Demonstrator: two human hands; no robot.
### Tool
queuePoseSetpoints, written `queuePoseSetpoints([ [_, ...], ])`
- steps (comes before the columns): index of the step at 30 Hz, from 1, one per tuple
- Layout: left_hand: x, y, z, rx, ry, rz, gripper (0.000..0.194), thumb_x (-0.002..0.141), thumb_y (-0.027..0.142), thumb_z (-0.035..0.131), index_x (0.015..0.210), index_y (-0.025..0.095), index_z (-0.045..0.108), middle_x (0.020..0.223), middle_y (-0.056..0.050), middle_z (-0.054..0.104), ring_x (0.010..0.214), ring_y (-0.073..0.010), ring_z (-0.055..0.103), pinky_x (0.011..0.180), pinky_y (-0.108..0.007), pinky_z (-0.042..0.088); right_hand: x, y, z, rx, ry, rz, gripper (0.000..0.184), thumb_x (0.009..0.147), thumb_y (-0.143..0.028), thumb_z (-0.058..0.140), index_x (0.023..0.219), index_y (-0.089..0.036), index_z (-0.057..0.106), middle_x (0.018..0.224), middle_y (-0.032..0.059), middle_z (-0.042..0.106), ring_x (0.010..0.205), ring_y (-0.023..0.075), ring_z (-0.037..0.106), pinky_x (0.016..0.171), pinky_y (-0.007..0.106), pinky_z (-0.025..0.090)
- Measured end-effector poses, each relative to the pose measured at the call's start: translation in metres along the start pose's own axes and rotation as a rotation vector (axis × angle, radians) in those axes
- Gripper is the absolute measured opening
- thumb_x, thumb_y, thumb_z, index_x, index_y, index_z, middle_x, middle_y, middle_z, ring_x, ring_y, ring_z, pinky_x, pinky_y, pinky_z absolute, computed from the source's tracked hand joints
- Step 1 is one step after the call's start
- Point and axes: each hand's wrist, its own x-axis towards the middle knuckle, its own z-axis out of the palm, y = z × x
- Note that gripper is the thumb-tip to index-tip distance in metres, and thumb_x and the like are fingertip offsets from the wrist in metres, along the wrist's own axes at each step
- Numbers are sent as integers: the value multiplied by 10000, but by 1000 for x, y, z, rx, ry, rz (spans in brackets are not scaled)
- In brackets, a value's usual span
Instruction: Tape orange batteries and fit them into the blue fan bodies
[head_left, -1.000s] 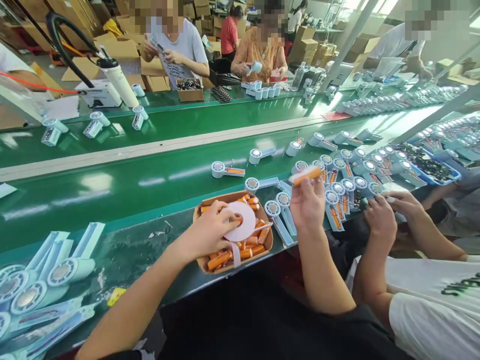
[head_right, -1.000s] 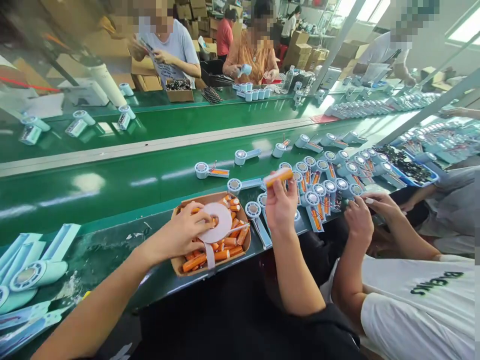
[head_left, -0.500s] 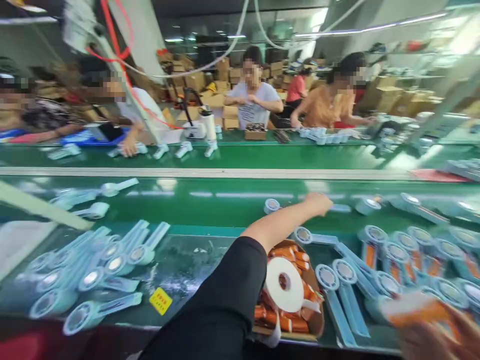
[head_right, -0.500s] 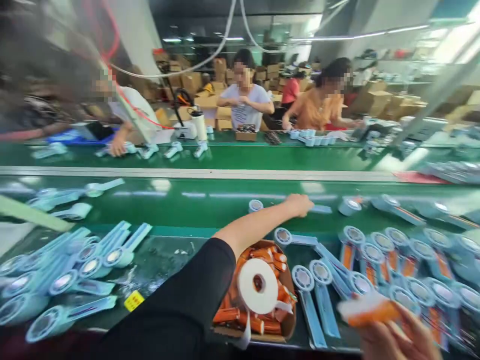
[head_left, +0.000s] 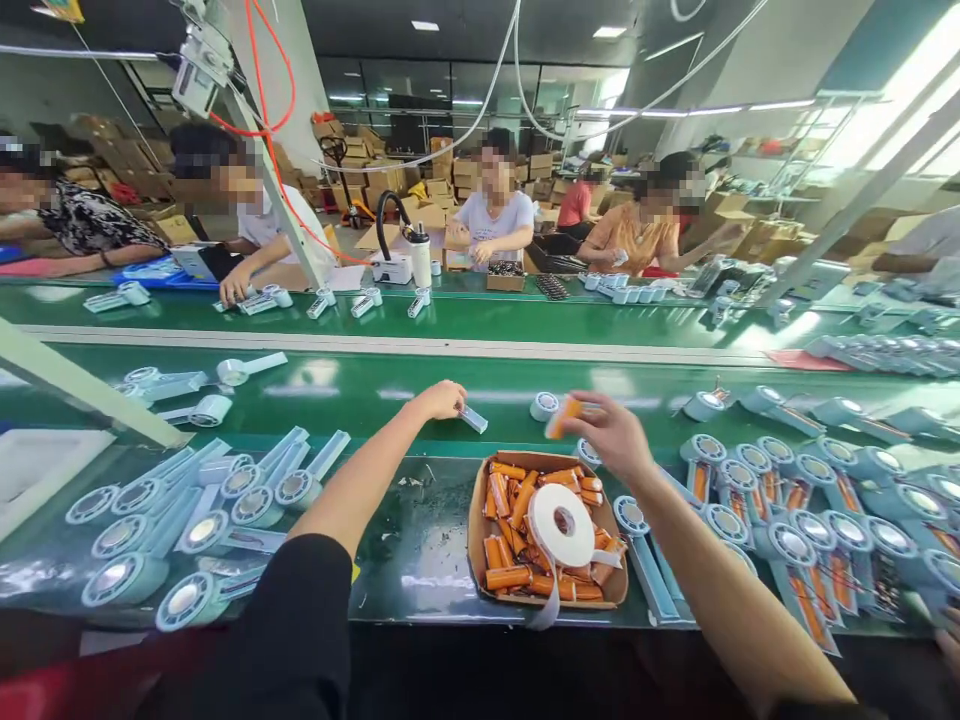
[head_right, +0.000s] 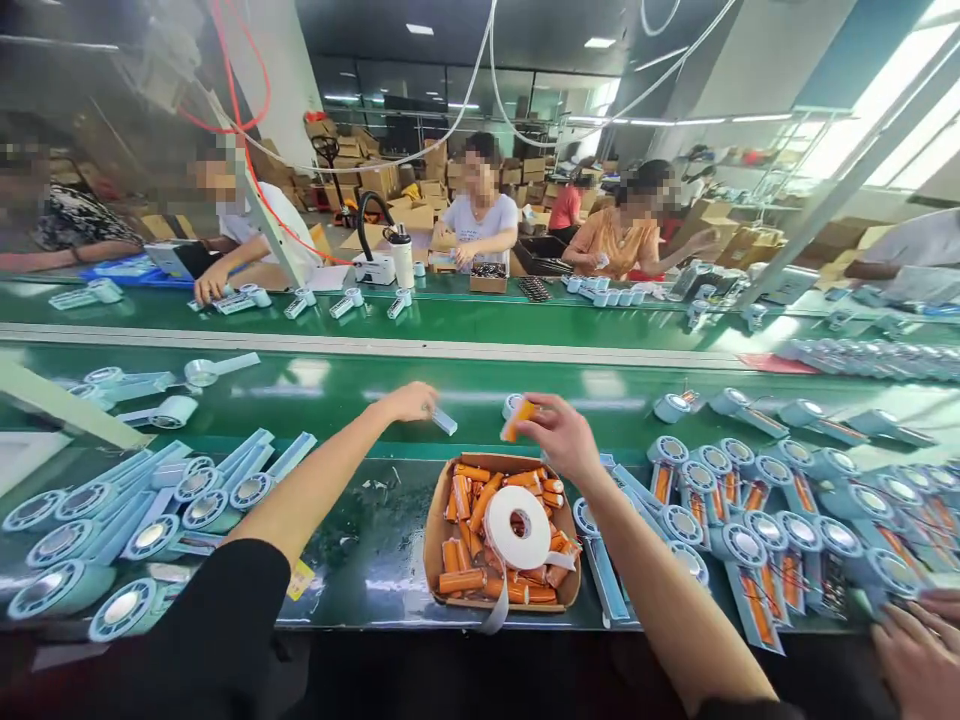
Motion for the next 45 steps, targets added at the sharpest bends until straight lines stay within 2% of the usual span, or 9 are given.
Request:
queuePoseSetpoints([
  [7,-20,-28,16,-143,-135,-179,427,1028,453,688,1337,160,664,1355,-88,668,1176,-282,683,1006,-468,615,70,10,116,-385,-321,-144,129,817,-340,854,923,-289,800,643,-47,734,642,211,725,714,351,602],
  [11,-16,-48,38,-200,-219,-319,354,1046,420,670,1305,179,675,1317,-103,686,1125,-234,697,971,-440,628,71,19,132,-544,-455,-171,108,899,-357,835,909,-260,788,644,-43,698,698,204,731,752,328,596],
  [15,-6,-57,63,-232,-259,-412,337,1044,406,677,1290,177,681,1312,-105,690,1139,-233,695,990,-451,621,70,23,147,-695,-622,-133,287,1029,-439,724,1074,-156,742,990,34,765,907,193,750,880,393,632],
  [19,1,-57,67,-232,-260,-418,339,1045,413,674,1289,178,683,1325,-106,688,1157,-236,691,1011,-462,612,78,9,160,-846,-743,-50,262,936,-367,819,1096,-161,791,1121,136,806,1104,315,756,1014,489,588],
  [22,3,-44,58,-220,-224,-354,340,1042,394,668,1298,170,681,1348,-122,686,1221,-264,671,1070,-504,572,75,-7,137,-847,-714,-31,375,890,-314,833,1246,-202,800,1204,161,815,1213,390,730,1067,493,550],
  [26,-22,9,57,-272,-199,-74,461,960,367,742,1383,201,662,1472,-144,658,1448,-325,520,1246,-525,405,20,-9,49,-660,-479,-86,409,1046,-407,606,1416,-267,711,1422,84,743,1284,275,708,1121,429,540],
  [31,-91,88,68,-273,-338,598,518,911,311,785,1412,261,660,1489,-80,675,1466,-329,510,1245,-501,401,-104,15,-47,-58,99,-7,338,909,-570,776,928,-236,824,903,62,838,846,239,788,809,385,647],
  [36,-107,109,63,-99,-280,503,351,949,192,708,1299,217,689,1386,-89,717,1432,-347,493,1200,-524,446,-167,19,-43,47,328,106,294,884,-517,817,907,-223,817,861,68,825,659,192,703,578,315,574],
  [45,-130,103,28,-94,-271,338,426,896,49,650,1264,253,715,1330,-66,722,1360,-315,530,1116,-481,570,-155,-2,-24,95,428,-10,255,913,-487,788,927,-233,792,739,17,758,571,152,627,491,267,486],
])
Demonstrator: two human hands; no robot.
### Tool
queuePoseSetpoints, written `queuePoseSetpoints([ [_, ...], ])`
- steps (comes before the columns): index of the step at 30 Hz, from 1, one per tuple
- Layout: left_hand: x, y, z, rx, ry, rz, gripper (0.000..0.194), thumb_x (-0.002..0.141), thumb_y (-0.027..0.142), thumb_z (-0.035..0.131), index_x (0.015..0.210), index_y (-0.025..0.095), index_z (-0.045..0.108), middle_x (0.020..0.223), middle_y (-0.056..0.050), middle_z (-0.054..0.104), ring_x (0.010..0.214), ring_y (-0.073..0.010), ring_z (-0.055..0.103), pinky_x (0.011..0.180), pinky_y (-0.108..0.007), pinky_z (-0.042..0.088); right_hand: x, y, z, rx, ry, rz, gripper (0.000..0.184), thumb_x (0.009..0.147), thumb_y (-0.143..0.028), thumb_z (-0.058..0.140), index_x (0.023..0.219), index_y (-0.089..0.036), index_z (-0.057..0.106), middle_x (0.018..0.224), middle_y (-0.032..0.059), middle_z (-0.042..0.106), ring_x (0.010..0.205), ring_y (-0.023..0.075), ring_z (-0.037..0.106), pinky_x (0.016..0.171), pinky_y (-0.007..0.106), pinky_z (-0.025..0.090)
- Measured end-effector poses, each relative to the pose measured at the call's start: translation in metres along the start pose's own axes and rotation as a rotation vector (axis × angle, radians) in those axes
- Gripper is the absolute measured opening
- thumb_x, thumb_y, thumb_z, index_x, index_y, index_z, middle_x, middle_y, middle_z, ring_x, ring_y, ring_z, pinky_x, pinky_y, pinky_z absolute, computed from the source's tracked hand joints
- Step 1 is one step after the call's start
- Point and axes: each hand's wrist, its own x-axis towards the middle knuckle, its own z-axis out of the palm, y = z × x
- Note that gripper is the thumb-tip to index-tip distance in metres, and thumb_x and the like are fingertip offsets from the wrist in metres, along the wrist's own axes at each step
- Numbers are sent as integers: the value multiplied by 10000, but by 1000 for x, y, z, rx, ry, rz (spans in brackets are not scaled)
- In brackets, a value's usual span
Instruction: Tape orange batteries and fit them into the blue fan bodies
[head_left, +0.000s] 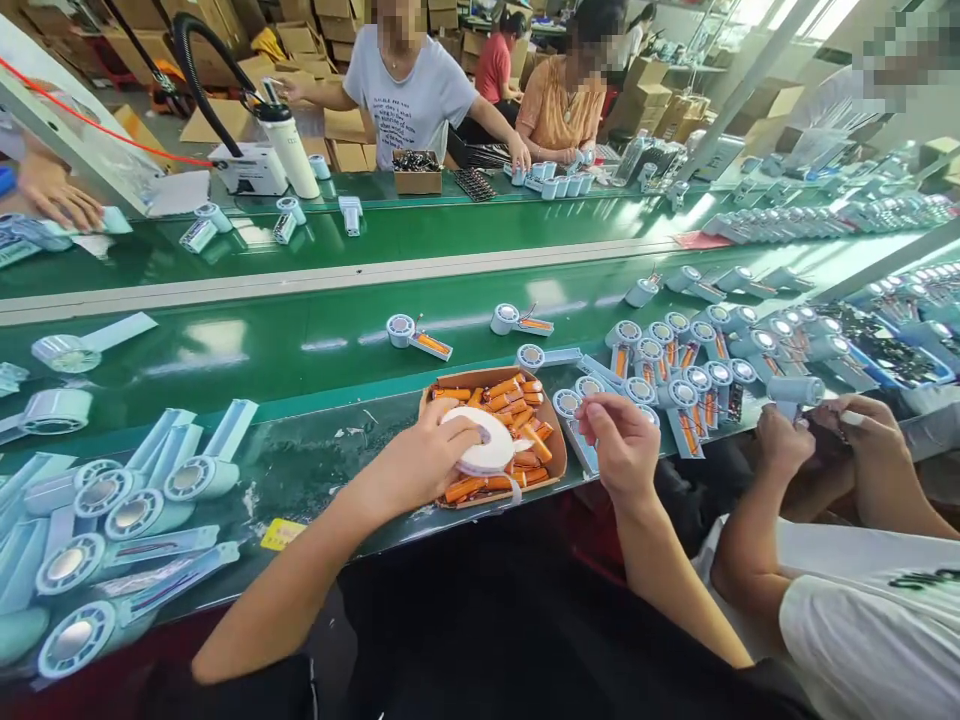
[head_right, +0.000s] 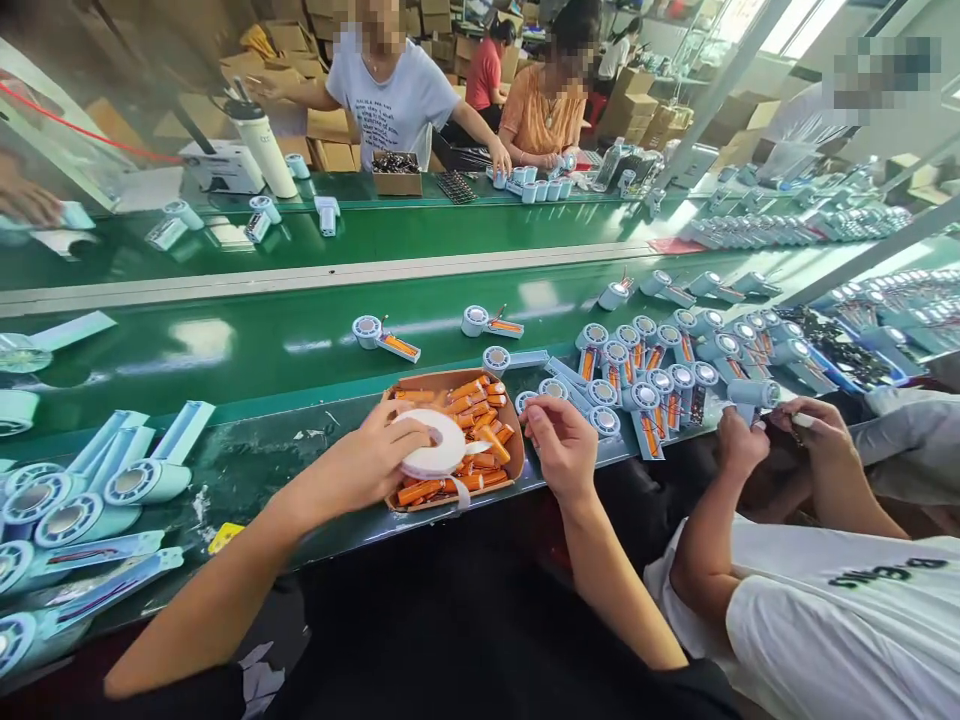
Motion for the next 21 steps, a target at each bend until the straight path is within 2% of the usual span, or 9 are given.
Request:
queuePoseSetpoints([
  [3,-37,1,-3,-10,90,-105,332,949,121,642,1253,228,717,1281,-82,730,1388,-330,505,1144,-513,558,-5,-3,-5,-116,-320,88,308,932,-519,756,973,-218,807,659,0,710,520,149,591,482,271,479],
  [5,-57,4,3,-13,104,-163,281,979,175,641,1248,207,714,1292,-94,725,1381,-347,511,1142,-544,553,-12,1,-3,-280,-484,83,319,954,-516,727,1016,-216,818,704,17,729,552,164,606,528,296,516],
  [6,-65,7,7,-22,100,-185,282,984,207,657,1262,202,707,1311,-99,719,1384,-357,510,1131,-551,558,-15,5,0,-381,-514,49,305,960,-497,723,1049,-222,821,779,37,761,628,188,653,600,322,562],
  [8,-75,13,16,-47,88,-220,327,974,265,705,1294,199,692,1350,-107,703,1405,-374,499,1105,-553,573,-18,15,6,-588,-539,-35,274,949,-422,741,1138,-238,813,1014,83,812,901,265,736,842,406,622],
  [10,-81,18,22,-69,80,-246,364,953,281,740,1302,195,687,1366,-117,694,1424,-381,493,1094,-546,582,-18,26,11,-755,-623,-63,335,930,-318,751,1254,-240,782,1222,111,798,1170,323,711,1053,472,574],
  [12,-86,21,20,-99,74,-248,377,936,262,752,1301,193,688,1350,-123,702,1430,-372,498,1097,-525,586,-14,34,15,-881,-709,-30,383,944,-241,711,1324,-228,755,1284,125,782,1234,325,695,1093,458,552],
  [17,-119,12,-5,-298,95,-245,230,976,295,695,1198,234,695,1230,-113,732,1379,-324,565,1135,-485,567,-6,38,19,-967,-747,33,359,978,-181,629,1302,-203,783,1217,131,794,1148,294,731,1016,369,561],
  [19,-134,9,-10,-420,103,-266,202,998,342,669,1174,245,683,1231,-120,718,1360,-314,592,1141,-470,562,-4,38,19,-908,-697,72,345,959,-194,642,1262,-200,807,1146,128,807,1093,297,744,976,373,571],
  [21,-145,9,-8,-498,115,-300,306,999,397,672,1267,251,656,1323,-145,679,1406,-335,576,1116,-459,578,-4,37,16,-732,-613,172,332,946,-281,677,1232,-195,822,1041,110,817,997,298,757,912,388,591],
])
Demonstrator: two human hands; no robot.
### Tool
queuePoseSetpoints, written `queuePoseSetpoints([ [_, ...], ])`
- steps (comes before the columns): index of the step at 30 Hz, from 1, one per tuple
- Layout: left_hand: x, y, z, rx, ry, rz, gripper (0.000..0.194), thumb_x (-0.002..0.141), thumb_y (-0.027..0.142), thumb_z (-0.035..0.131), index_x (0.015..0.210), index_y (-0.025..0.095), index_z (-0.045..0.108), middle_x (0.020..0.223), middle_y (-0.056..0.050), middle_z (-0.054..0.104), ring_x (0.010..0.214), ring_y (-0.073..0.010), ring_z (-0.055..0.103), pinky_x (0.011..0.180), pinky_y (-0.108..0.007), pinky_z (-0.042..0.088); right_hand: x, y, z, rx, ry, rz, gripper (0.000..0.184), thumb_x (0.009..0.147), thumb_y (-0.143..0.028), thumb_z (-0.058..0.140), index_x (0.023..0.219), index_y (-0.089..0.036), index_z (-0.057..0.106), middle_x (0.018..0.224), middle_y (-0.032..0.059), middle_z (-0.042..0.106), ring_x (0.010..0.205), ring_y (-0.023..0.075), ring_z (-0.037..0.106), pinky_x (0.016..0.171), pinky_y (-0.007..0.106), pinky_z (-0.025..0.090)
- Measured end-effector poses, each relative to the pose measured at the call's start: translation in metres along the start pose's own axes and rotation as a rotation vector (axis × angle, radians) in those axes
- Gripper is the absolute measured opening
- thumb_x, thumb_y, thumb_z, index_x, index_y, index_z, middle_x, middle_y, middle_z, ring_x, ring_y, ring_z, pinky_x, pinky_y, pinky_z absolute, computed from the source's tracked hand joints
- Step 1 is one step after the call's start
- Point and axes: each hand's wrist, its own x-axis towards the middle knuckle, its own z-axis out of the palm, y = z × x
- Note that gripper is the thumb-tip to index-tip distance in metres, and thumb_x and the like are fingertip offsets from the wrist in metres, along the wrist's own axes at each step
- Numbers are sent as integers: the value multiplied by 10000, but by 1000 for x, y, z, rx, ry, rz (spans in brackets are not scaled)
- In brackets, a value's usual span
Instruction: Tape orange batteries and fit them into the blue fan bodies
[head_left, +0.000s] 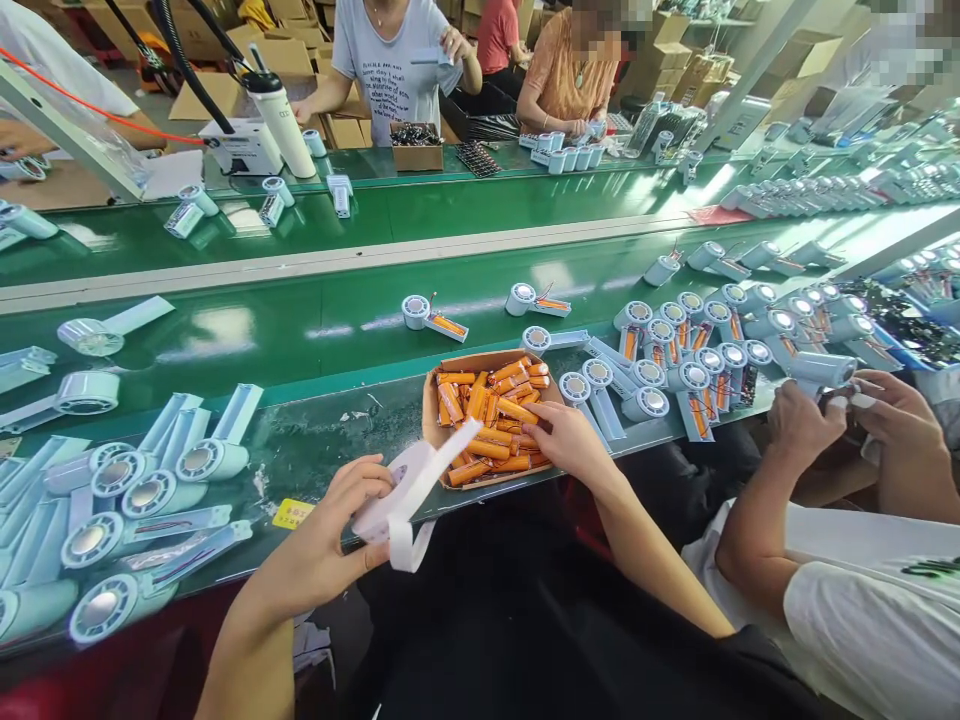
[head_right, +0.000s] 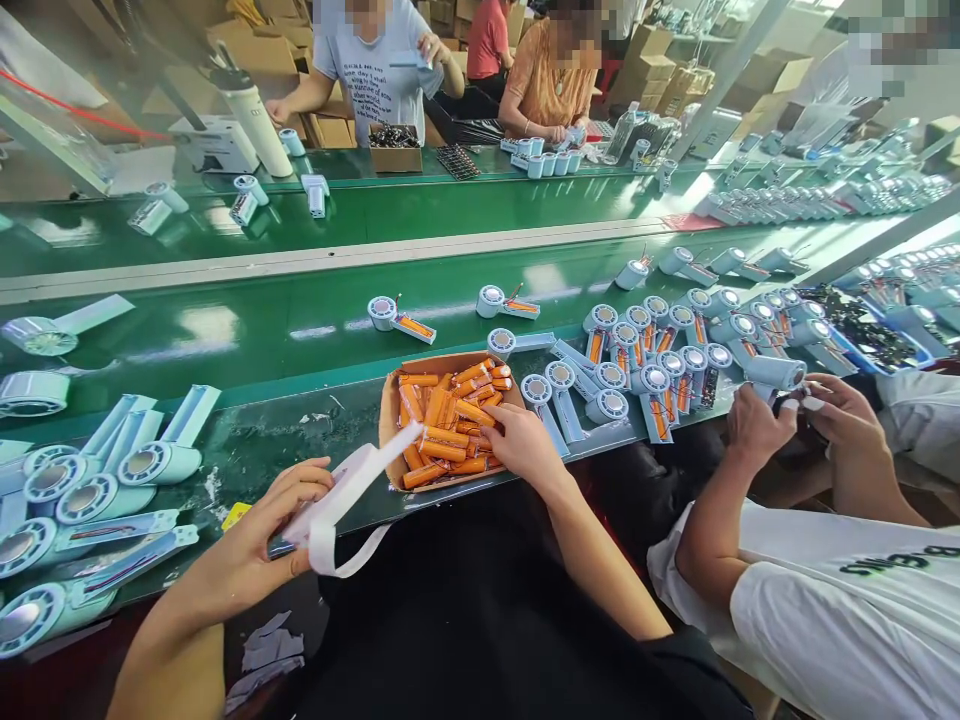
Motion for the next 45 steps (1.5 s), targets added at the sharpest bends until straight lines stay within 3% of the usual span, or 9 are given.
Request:
queuePoseSetpoints([
  [3,-6,-2,13,-31,72,-37,428,1026,418,630,1423,266,578,1468,-170,594,1511,-367,494,1080,-444,599,-5,0,-5,543,11,68,456,878,-497,786,1221,-199,820,1008,86,825,952,291,763,875,403,613],
  [6,1,0,27,42,217,18,299,1053,341,591,1345,278,599,1393,-138,621,1521,-341,477,1124,-455,569,-10,-9,-14,982,-97,42,532,741,-513,935,1170,-224,813,1118,87,819,1007,263,762,925,393,618],
  [10,18,7,33,269,330,151,283,1025,268,647,1306,248,613,1270,-122,657,1478,-360,471,1163,-534,521,-10,-32,-21,1146,-314,-25,473,743,-392,965,1140,-208,787,1018,66,793,860,203,754,850,350,624],
  [13,25,12,31,394,354,203,301,1004,202,655,1302,211,621,1238,-135,666,1443,-395,467,1163,-601,496,-9,-47,-21,1231,-285,-56,565,739,-318,966,1256,-264,744,1049,31,756,858,173,724,826,311,615],
  [18,26,18,28,474,359,246,313,975,146,650,1286,182,633,1207,-150,675,1401,-428,475,1111,-631,524,-7,-57,-19,1083,-194,-100,395,913,-540,808,1164,-235,794,1093,70,753,985,216,716,943,378,616],
  [24,27,19,29,555,368,277,342,934,106,684,1263,191,654,1170,-129,697,1365,-417,510,1112,-630,541,-5,-52,-14,761,81,-208,392,792,-505,923,1096,-270,842,1150,62,802,1129,288,736,1111,495,565],
  [31,29,20,27,599,372,302,341,926,56,672,1246,176,677,1155,-121,716,1316,-399,544,1078,-625,582,-16,-53,-12,893,-210,63,588,719,-472,971,1187,-207,733,1031,71,847,1017,299,817,966,481,675],
  [36,31,26,25,619,342,325,376,889,-4,675,1220,167,721,1157,-113,736,1398,-400,479,1056,-514,636,-13,-62,-5,898,-257,28,528,710,-446,966,1136,-200,775,1122,77,835,1088,296,807,1010,462,671],
  [45,33,31,10,723,146,435,564,823,-72,626,1298,200,761,1336,-49,747,1517,-332,436,1230,-436,541,7,-59,-15,752,-503,-22,445,758,-471,940,1041,-173,770,937,47,823,1018,292,790,909,409,674],
])
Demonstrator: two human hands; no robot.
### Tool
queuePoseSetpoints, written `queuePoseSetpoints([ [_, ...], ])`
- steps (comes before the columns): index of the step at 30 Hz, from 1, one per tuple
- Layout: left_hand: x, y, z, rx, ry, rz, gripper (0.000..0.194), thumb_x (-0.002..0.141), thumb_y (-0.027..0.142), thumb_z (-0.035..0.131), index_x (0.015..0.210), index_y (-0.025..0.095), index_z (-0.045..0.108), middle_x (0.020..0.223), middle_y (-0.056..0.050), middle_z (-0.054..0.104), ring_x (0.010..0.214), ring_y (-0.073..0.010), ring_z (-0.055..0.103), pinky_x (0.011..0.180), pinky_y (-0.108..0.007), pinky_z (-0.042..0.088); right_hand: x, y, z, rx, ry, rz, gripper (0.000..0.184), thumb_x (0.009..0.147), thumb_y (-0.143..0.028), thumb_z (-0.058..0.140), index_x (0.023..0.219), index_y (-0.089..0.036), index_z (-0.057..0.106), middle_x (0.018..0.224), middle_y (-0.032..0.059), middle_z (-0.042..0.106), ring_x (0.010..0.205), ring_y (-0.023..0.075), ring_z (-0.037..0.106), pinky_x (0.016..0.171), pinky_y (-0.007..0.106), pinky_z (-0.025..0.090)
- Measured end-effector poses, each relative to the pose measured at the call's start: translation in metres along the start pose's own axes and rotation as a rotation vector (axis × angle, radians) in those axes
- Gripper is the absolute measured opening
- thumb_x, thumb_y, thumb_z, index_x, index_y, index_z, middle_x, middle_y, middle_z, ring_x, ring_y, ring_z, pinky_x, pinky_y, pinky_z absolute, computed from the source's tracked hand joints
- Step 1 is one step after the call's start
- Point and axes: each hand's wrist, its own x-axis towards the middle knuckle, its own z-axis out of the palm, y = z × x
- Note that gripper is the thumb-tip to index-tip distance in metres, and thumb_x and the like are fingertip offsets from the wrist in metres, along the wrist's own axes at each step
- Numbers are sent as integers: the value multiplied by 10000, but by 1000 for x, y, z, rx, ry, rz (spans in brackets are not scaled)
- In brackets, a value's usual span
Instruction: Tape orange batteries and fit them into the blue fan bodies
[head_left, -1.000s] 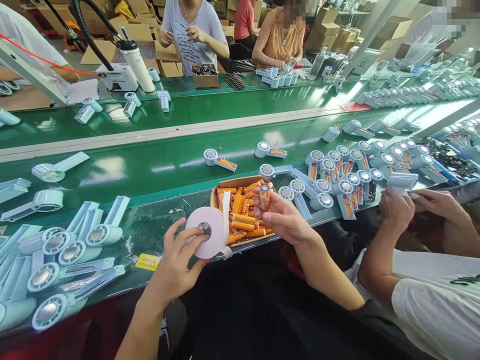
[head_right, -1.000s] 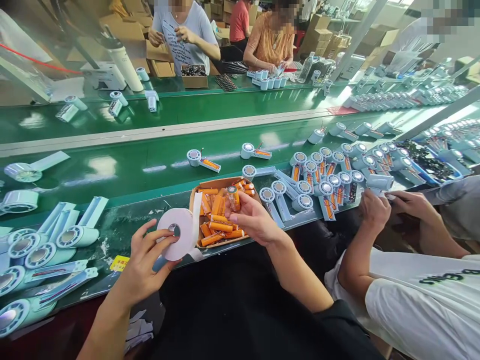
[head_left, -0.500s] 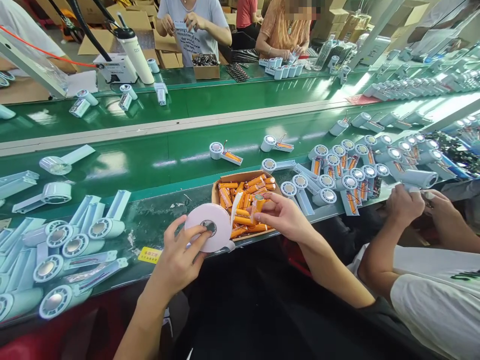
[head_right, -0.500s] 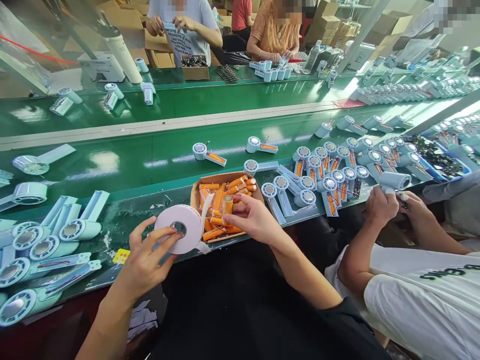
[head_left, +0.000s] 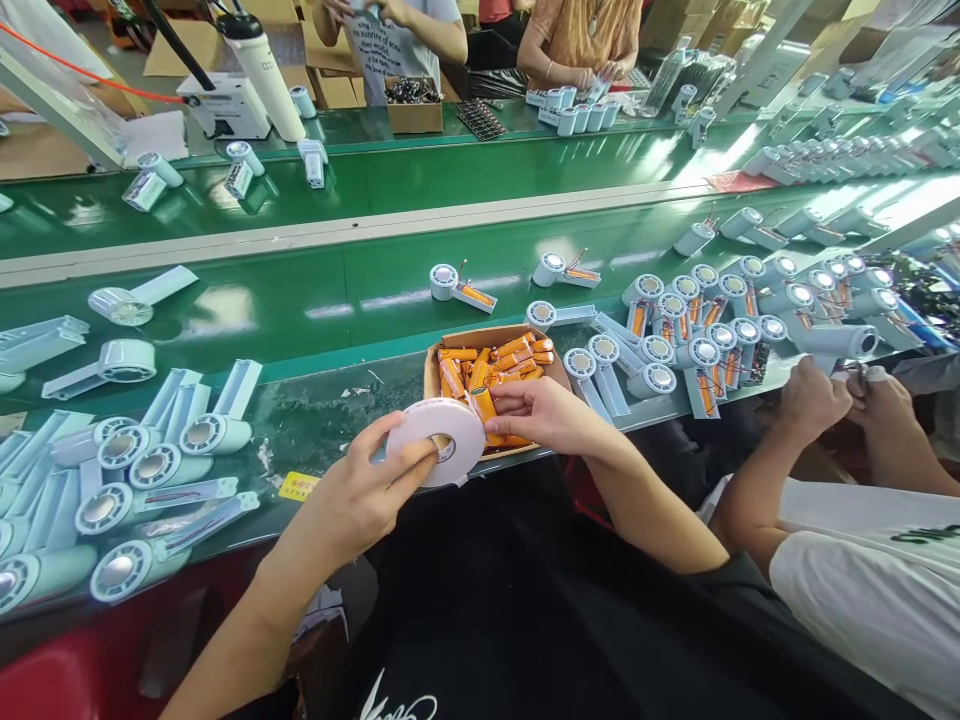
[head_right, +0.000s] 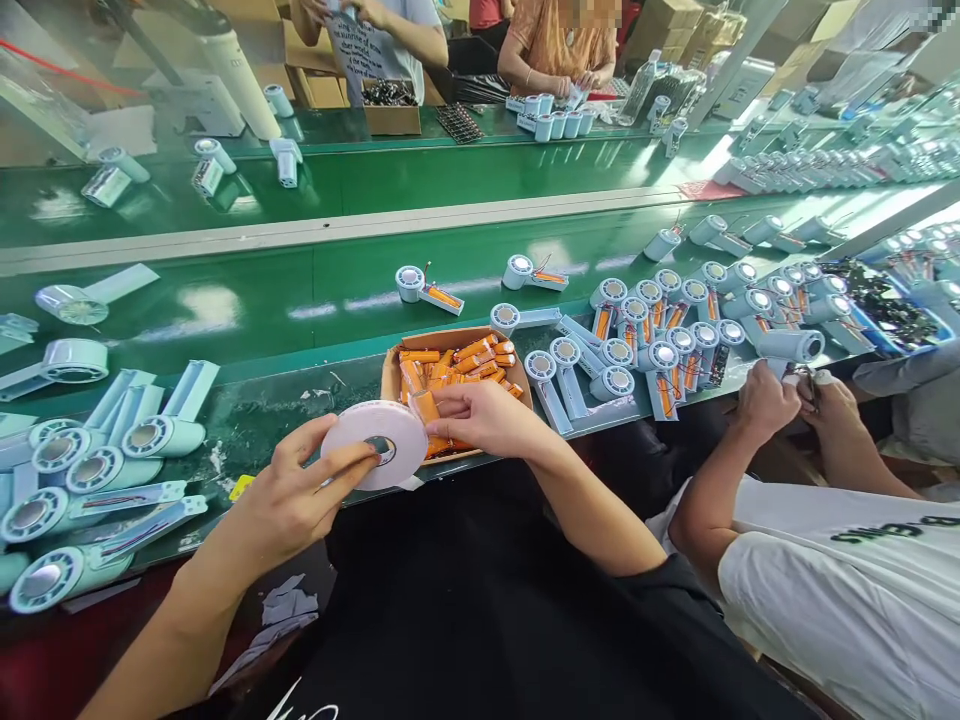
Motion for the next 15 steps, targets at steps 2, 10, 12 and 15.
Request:
queuePoseSetpoints([
  [2,5,-2,-3,0,1,20,589,834,-70,620,1332,219,743,1352,-29,751,1514,-330,463,1225,-450,545,3,0,0,26,-11,-3,468,727,-476,962,1024,-176,761,924,38,824,987,289,791,886,404,674],
  [10,20,38,31,-97,308,-135,451,936,187,785,1369,169,659,1014,-44,762,1082,-286,763,1210,-727,490,14,23,49,480,592,-351,497,761,-530,940,1088,-246,697,1106,87,841,973,279,814,881,439,693],
  [12,20,56,46,-207,270,-135,442,901,188,807,1326,146,691,1012,-71,756,1260,-372,708,1203,-734,493,9,14,20,415,718,-494,386,747,-427,961,993,-235,733,1021,81,841,914,264,814,817,398,699],
  [15,44,64,63,-344,141,-117,462,902,238,806,1340,130,708,1135,-131,769,1554,-468,435,1242,-706,458,9,-13,-42,434,919,-795,153,859,-385,856,890,-284,745,1104,13,819,1089,173,777,925,291,653],
])
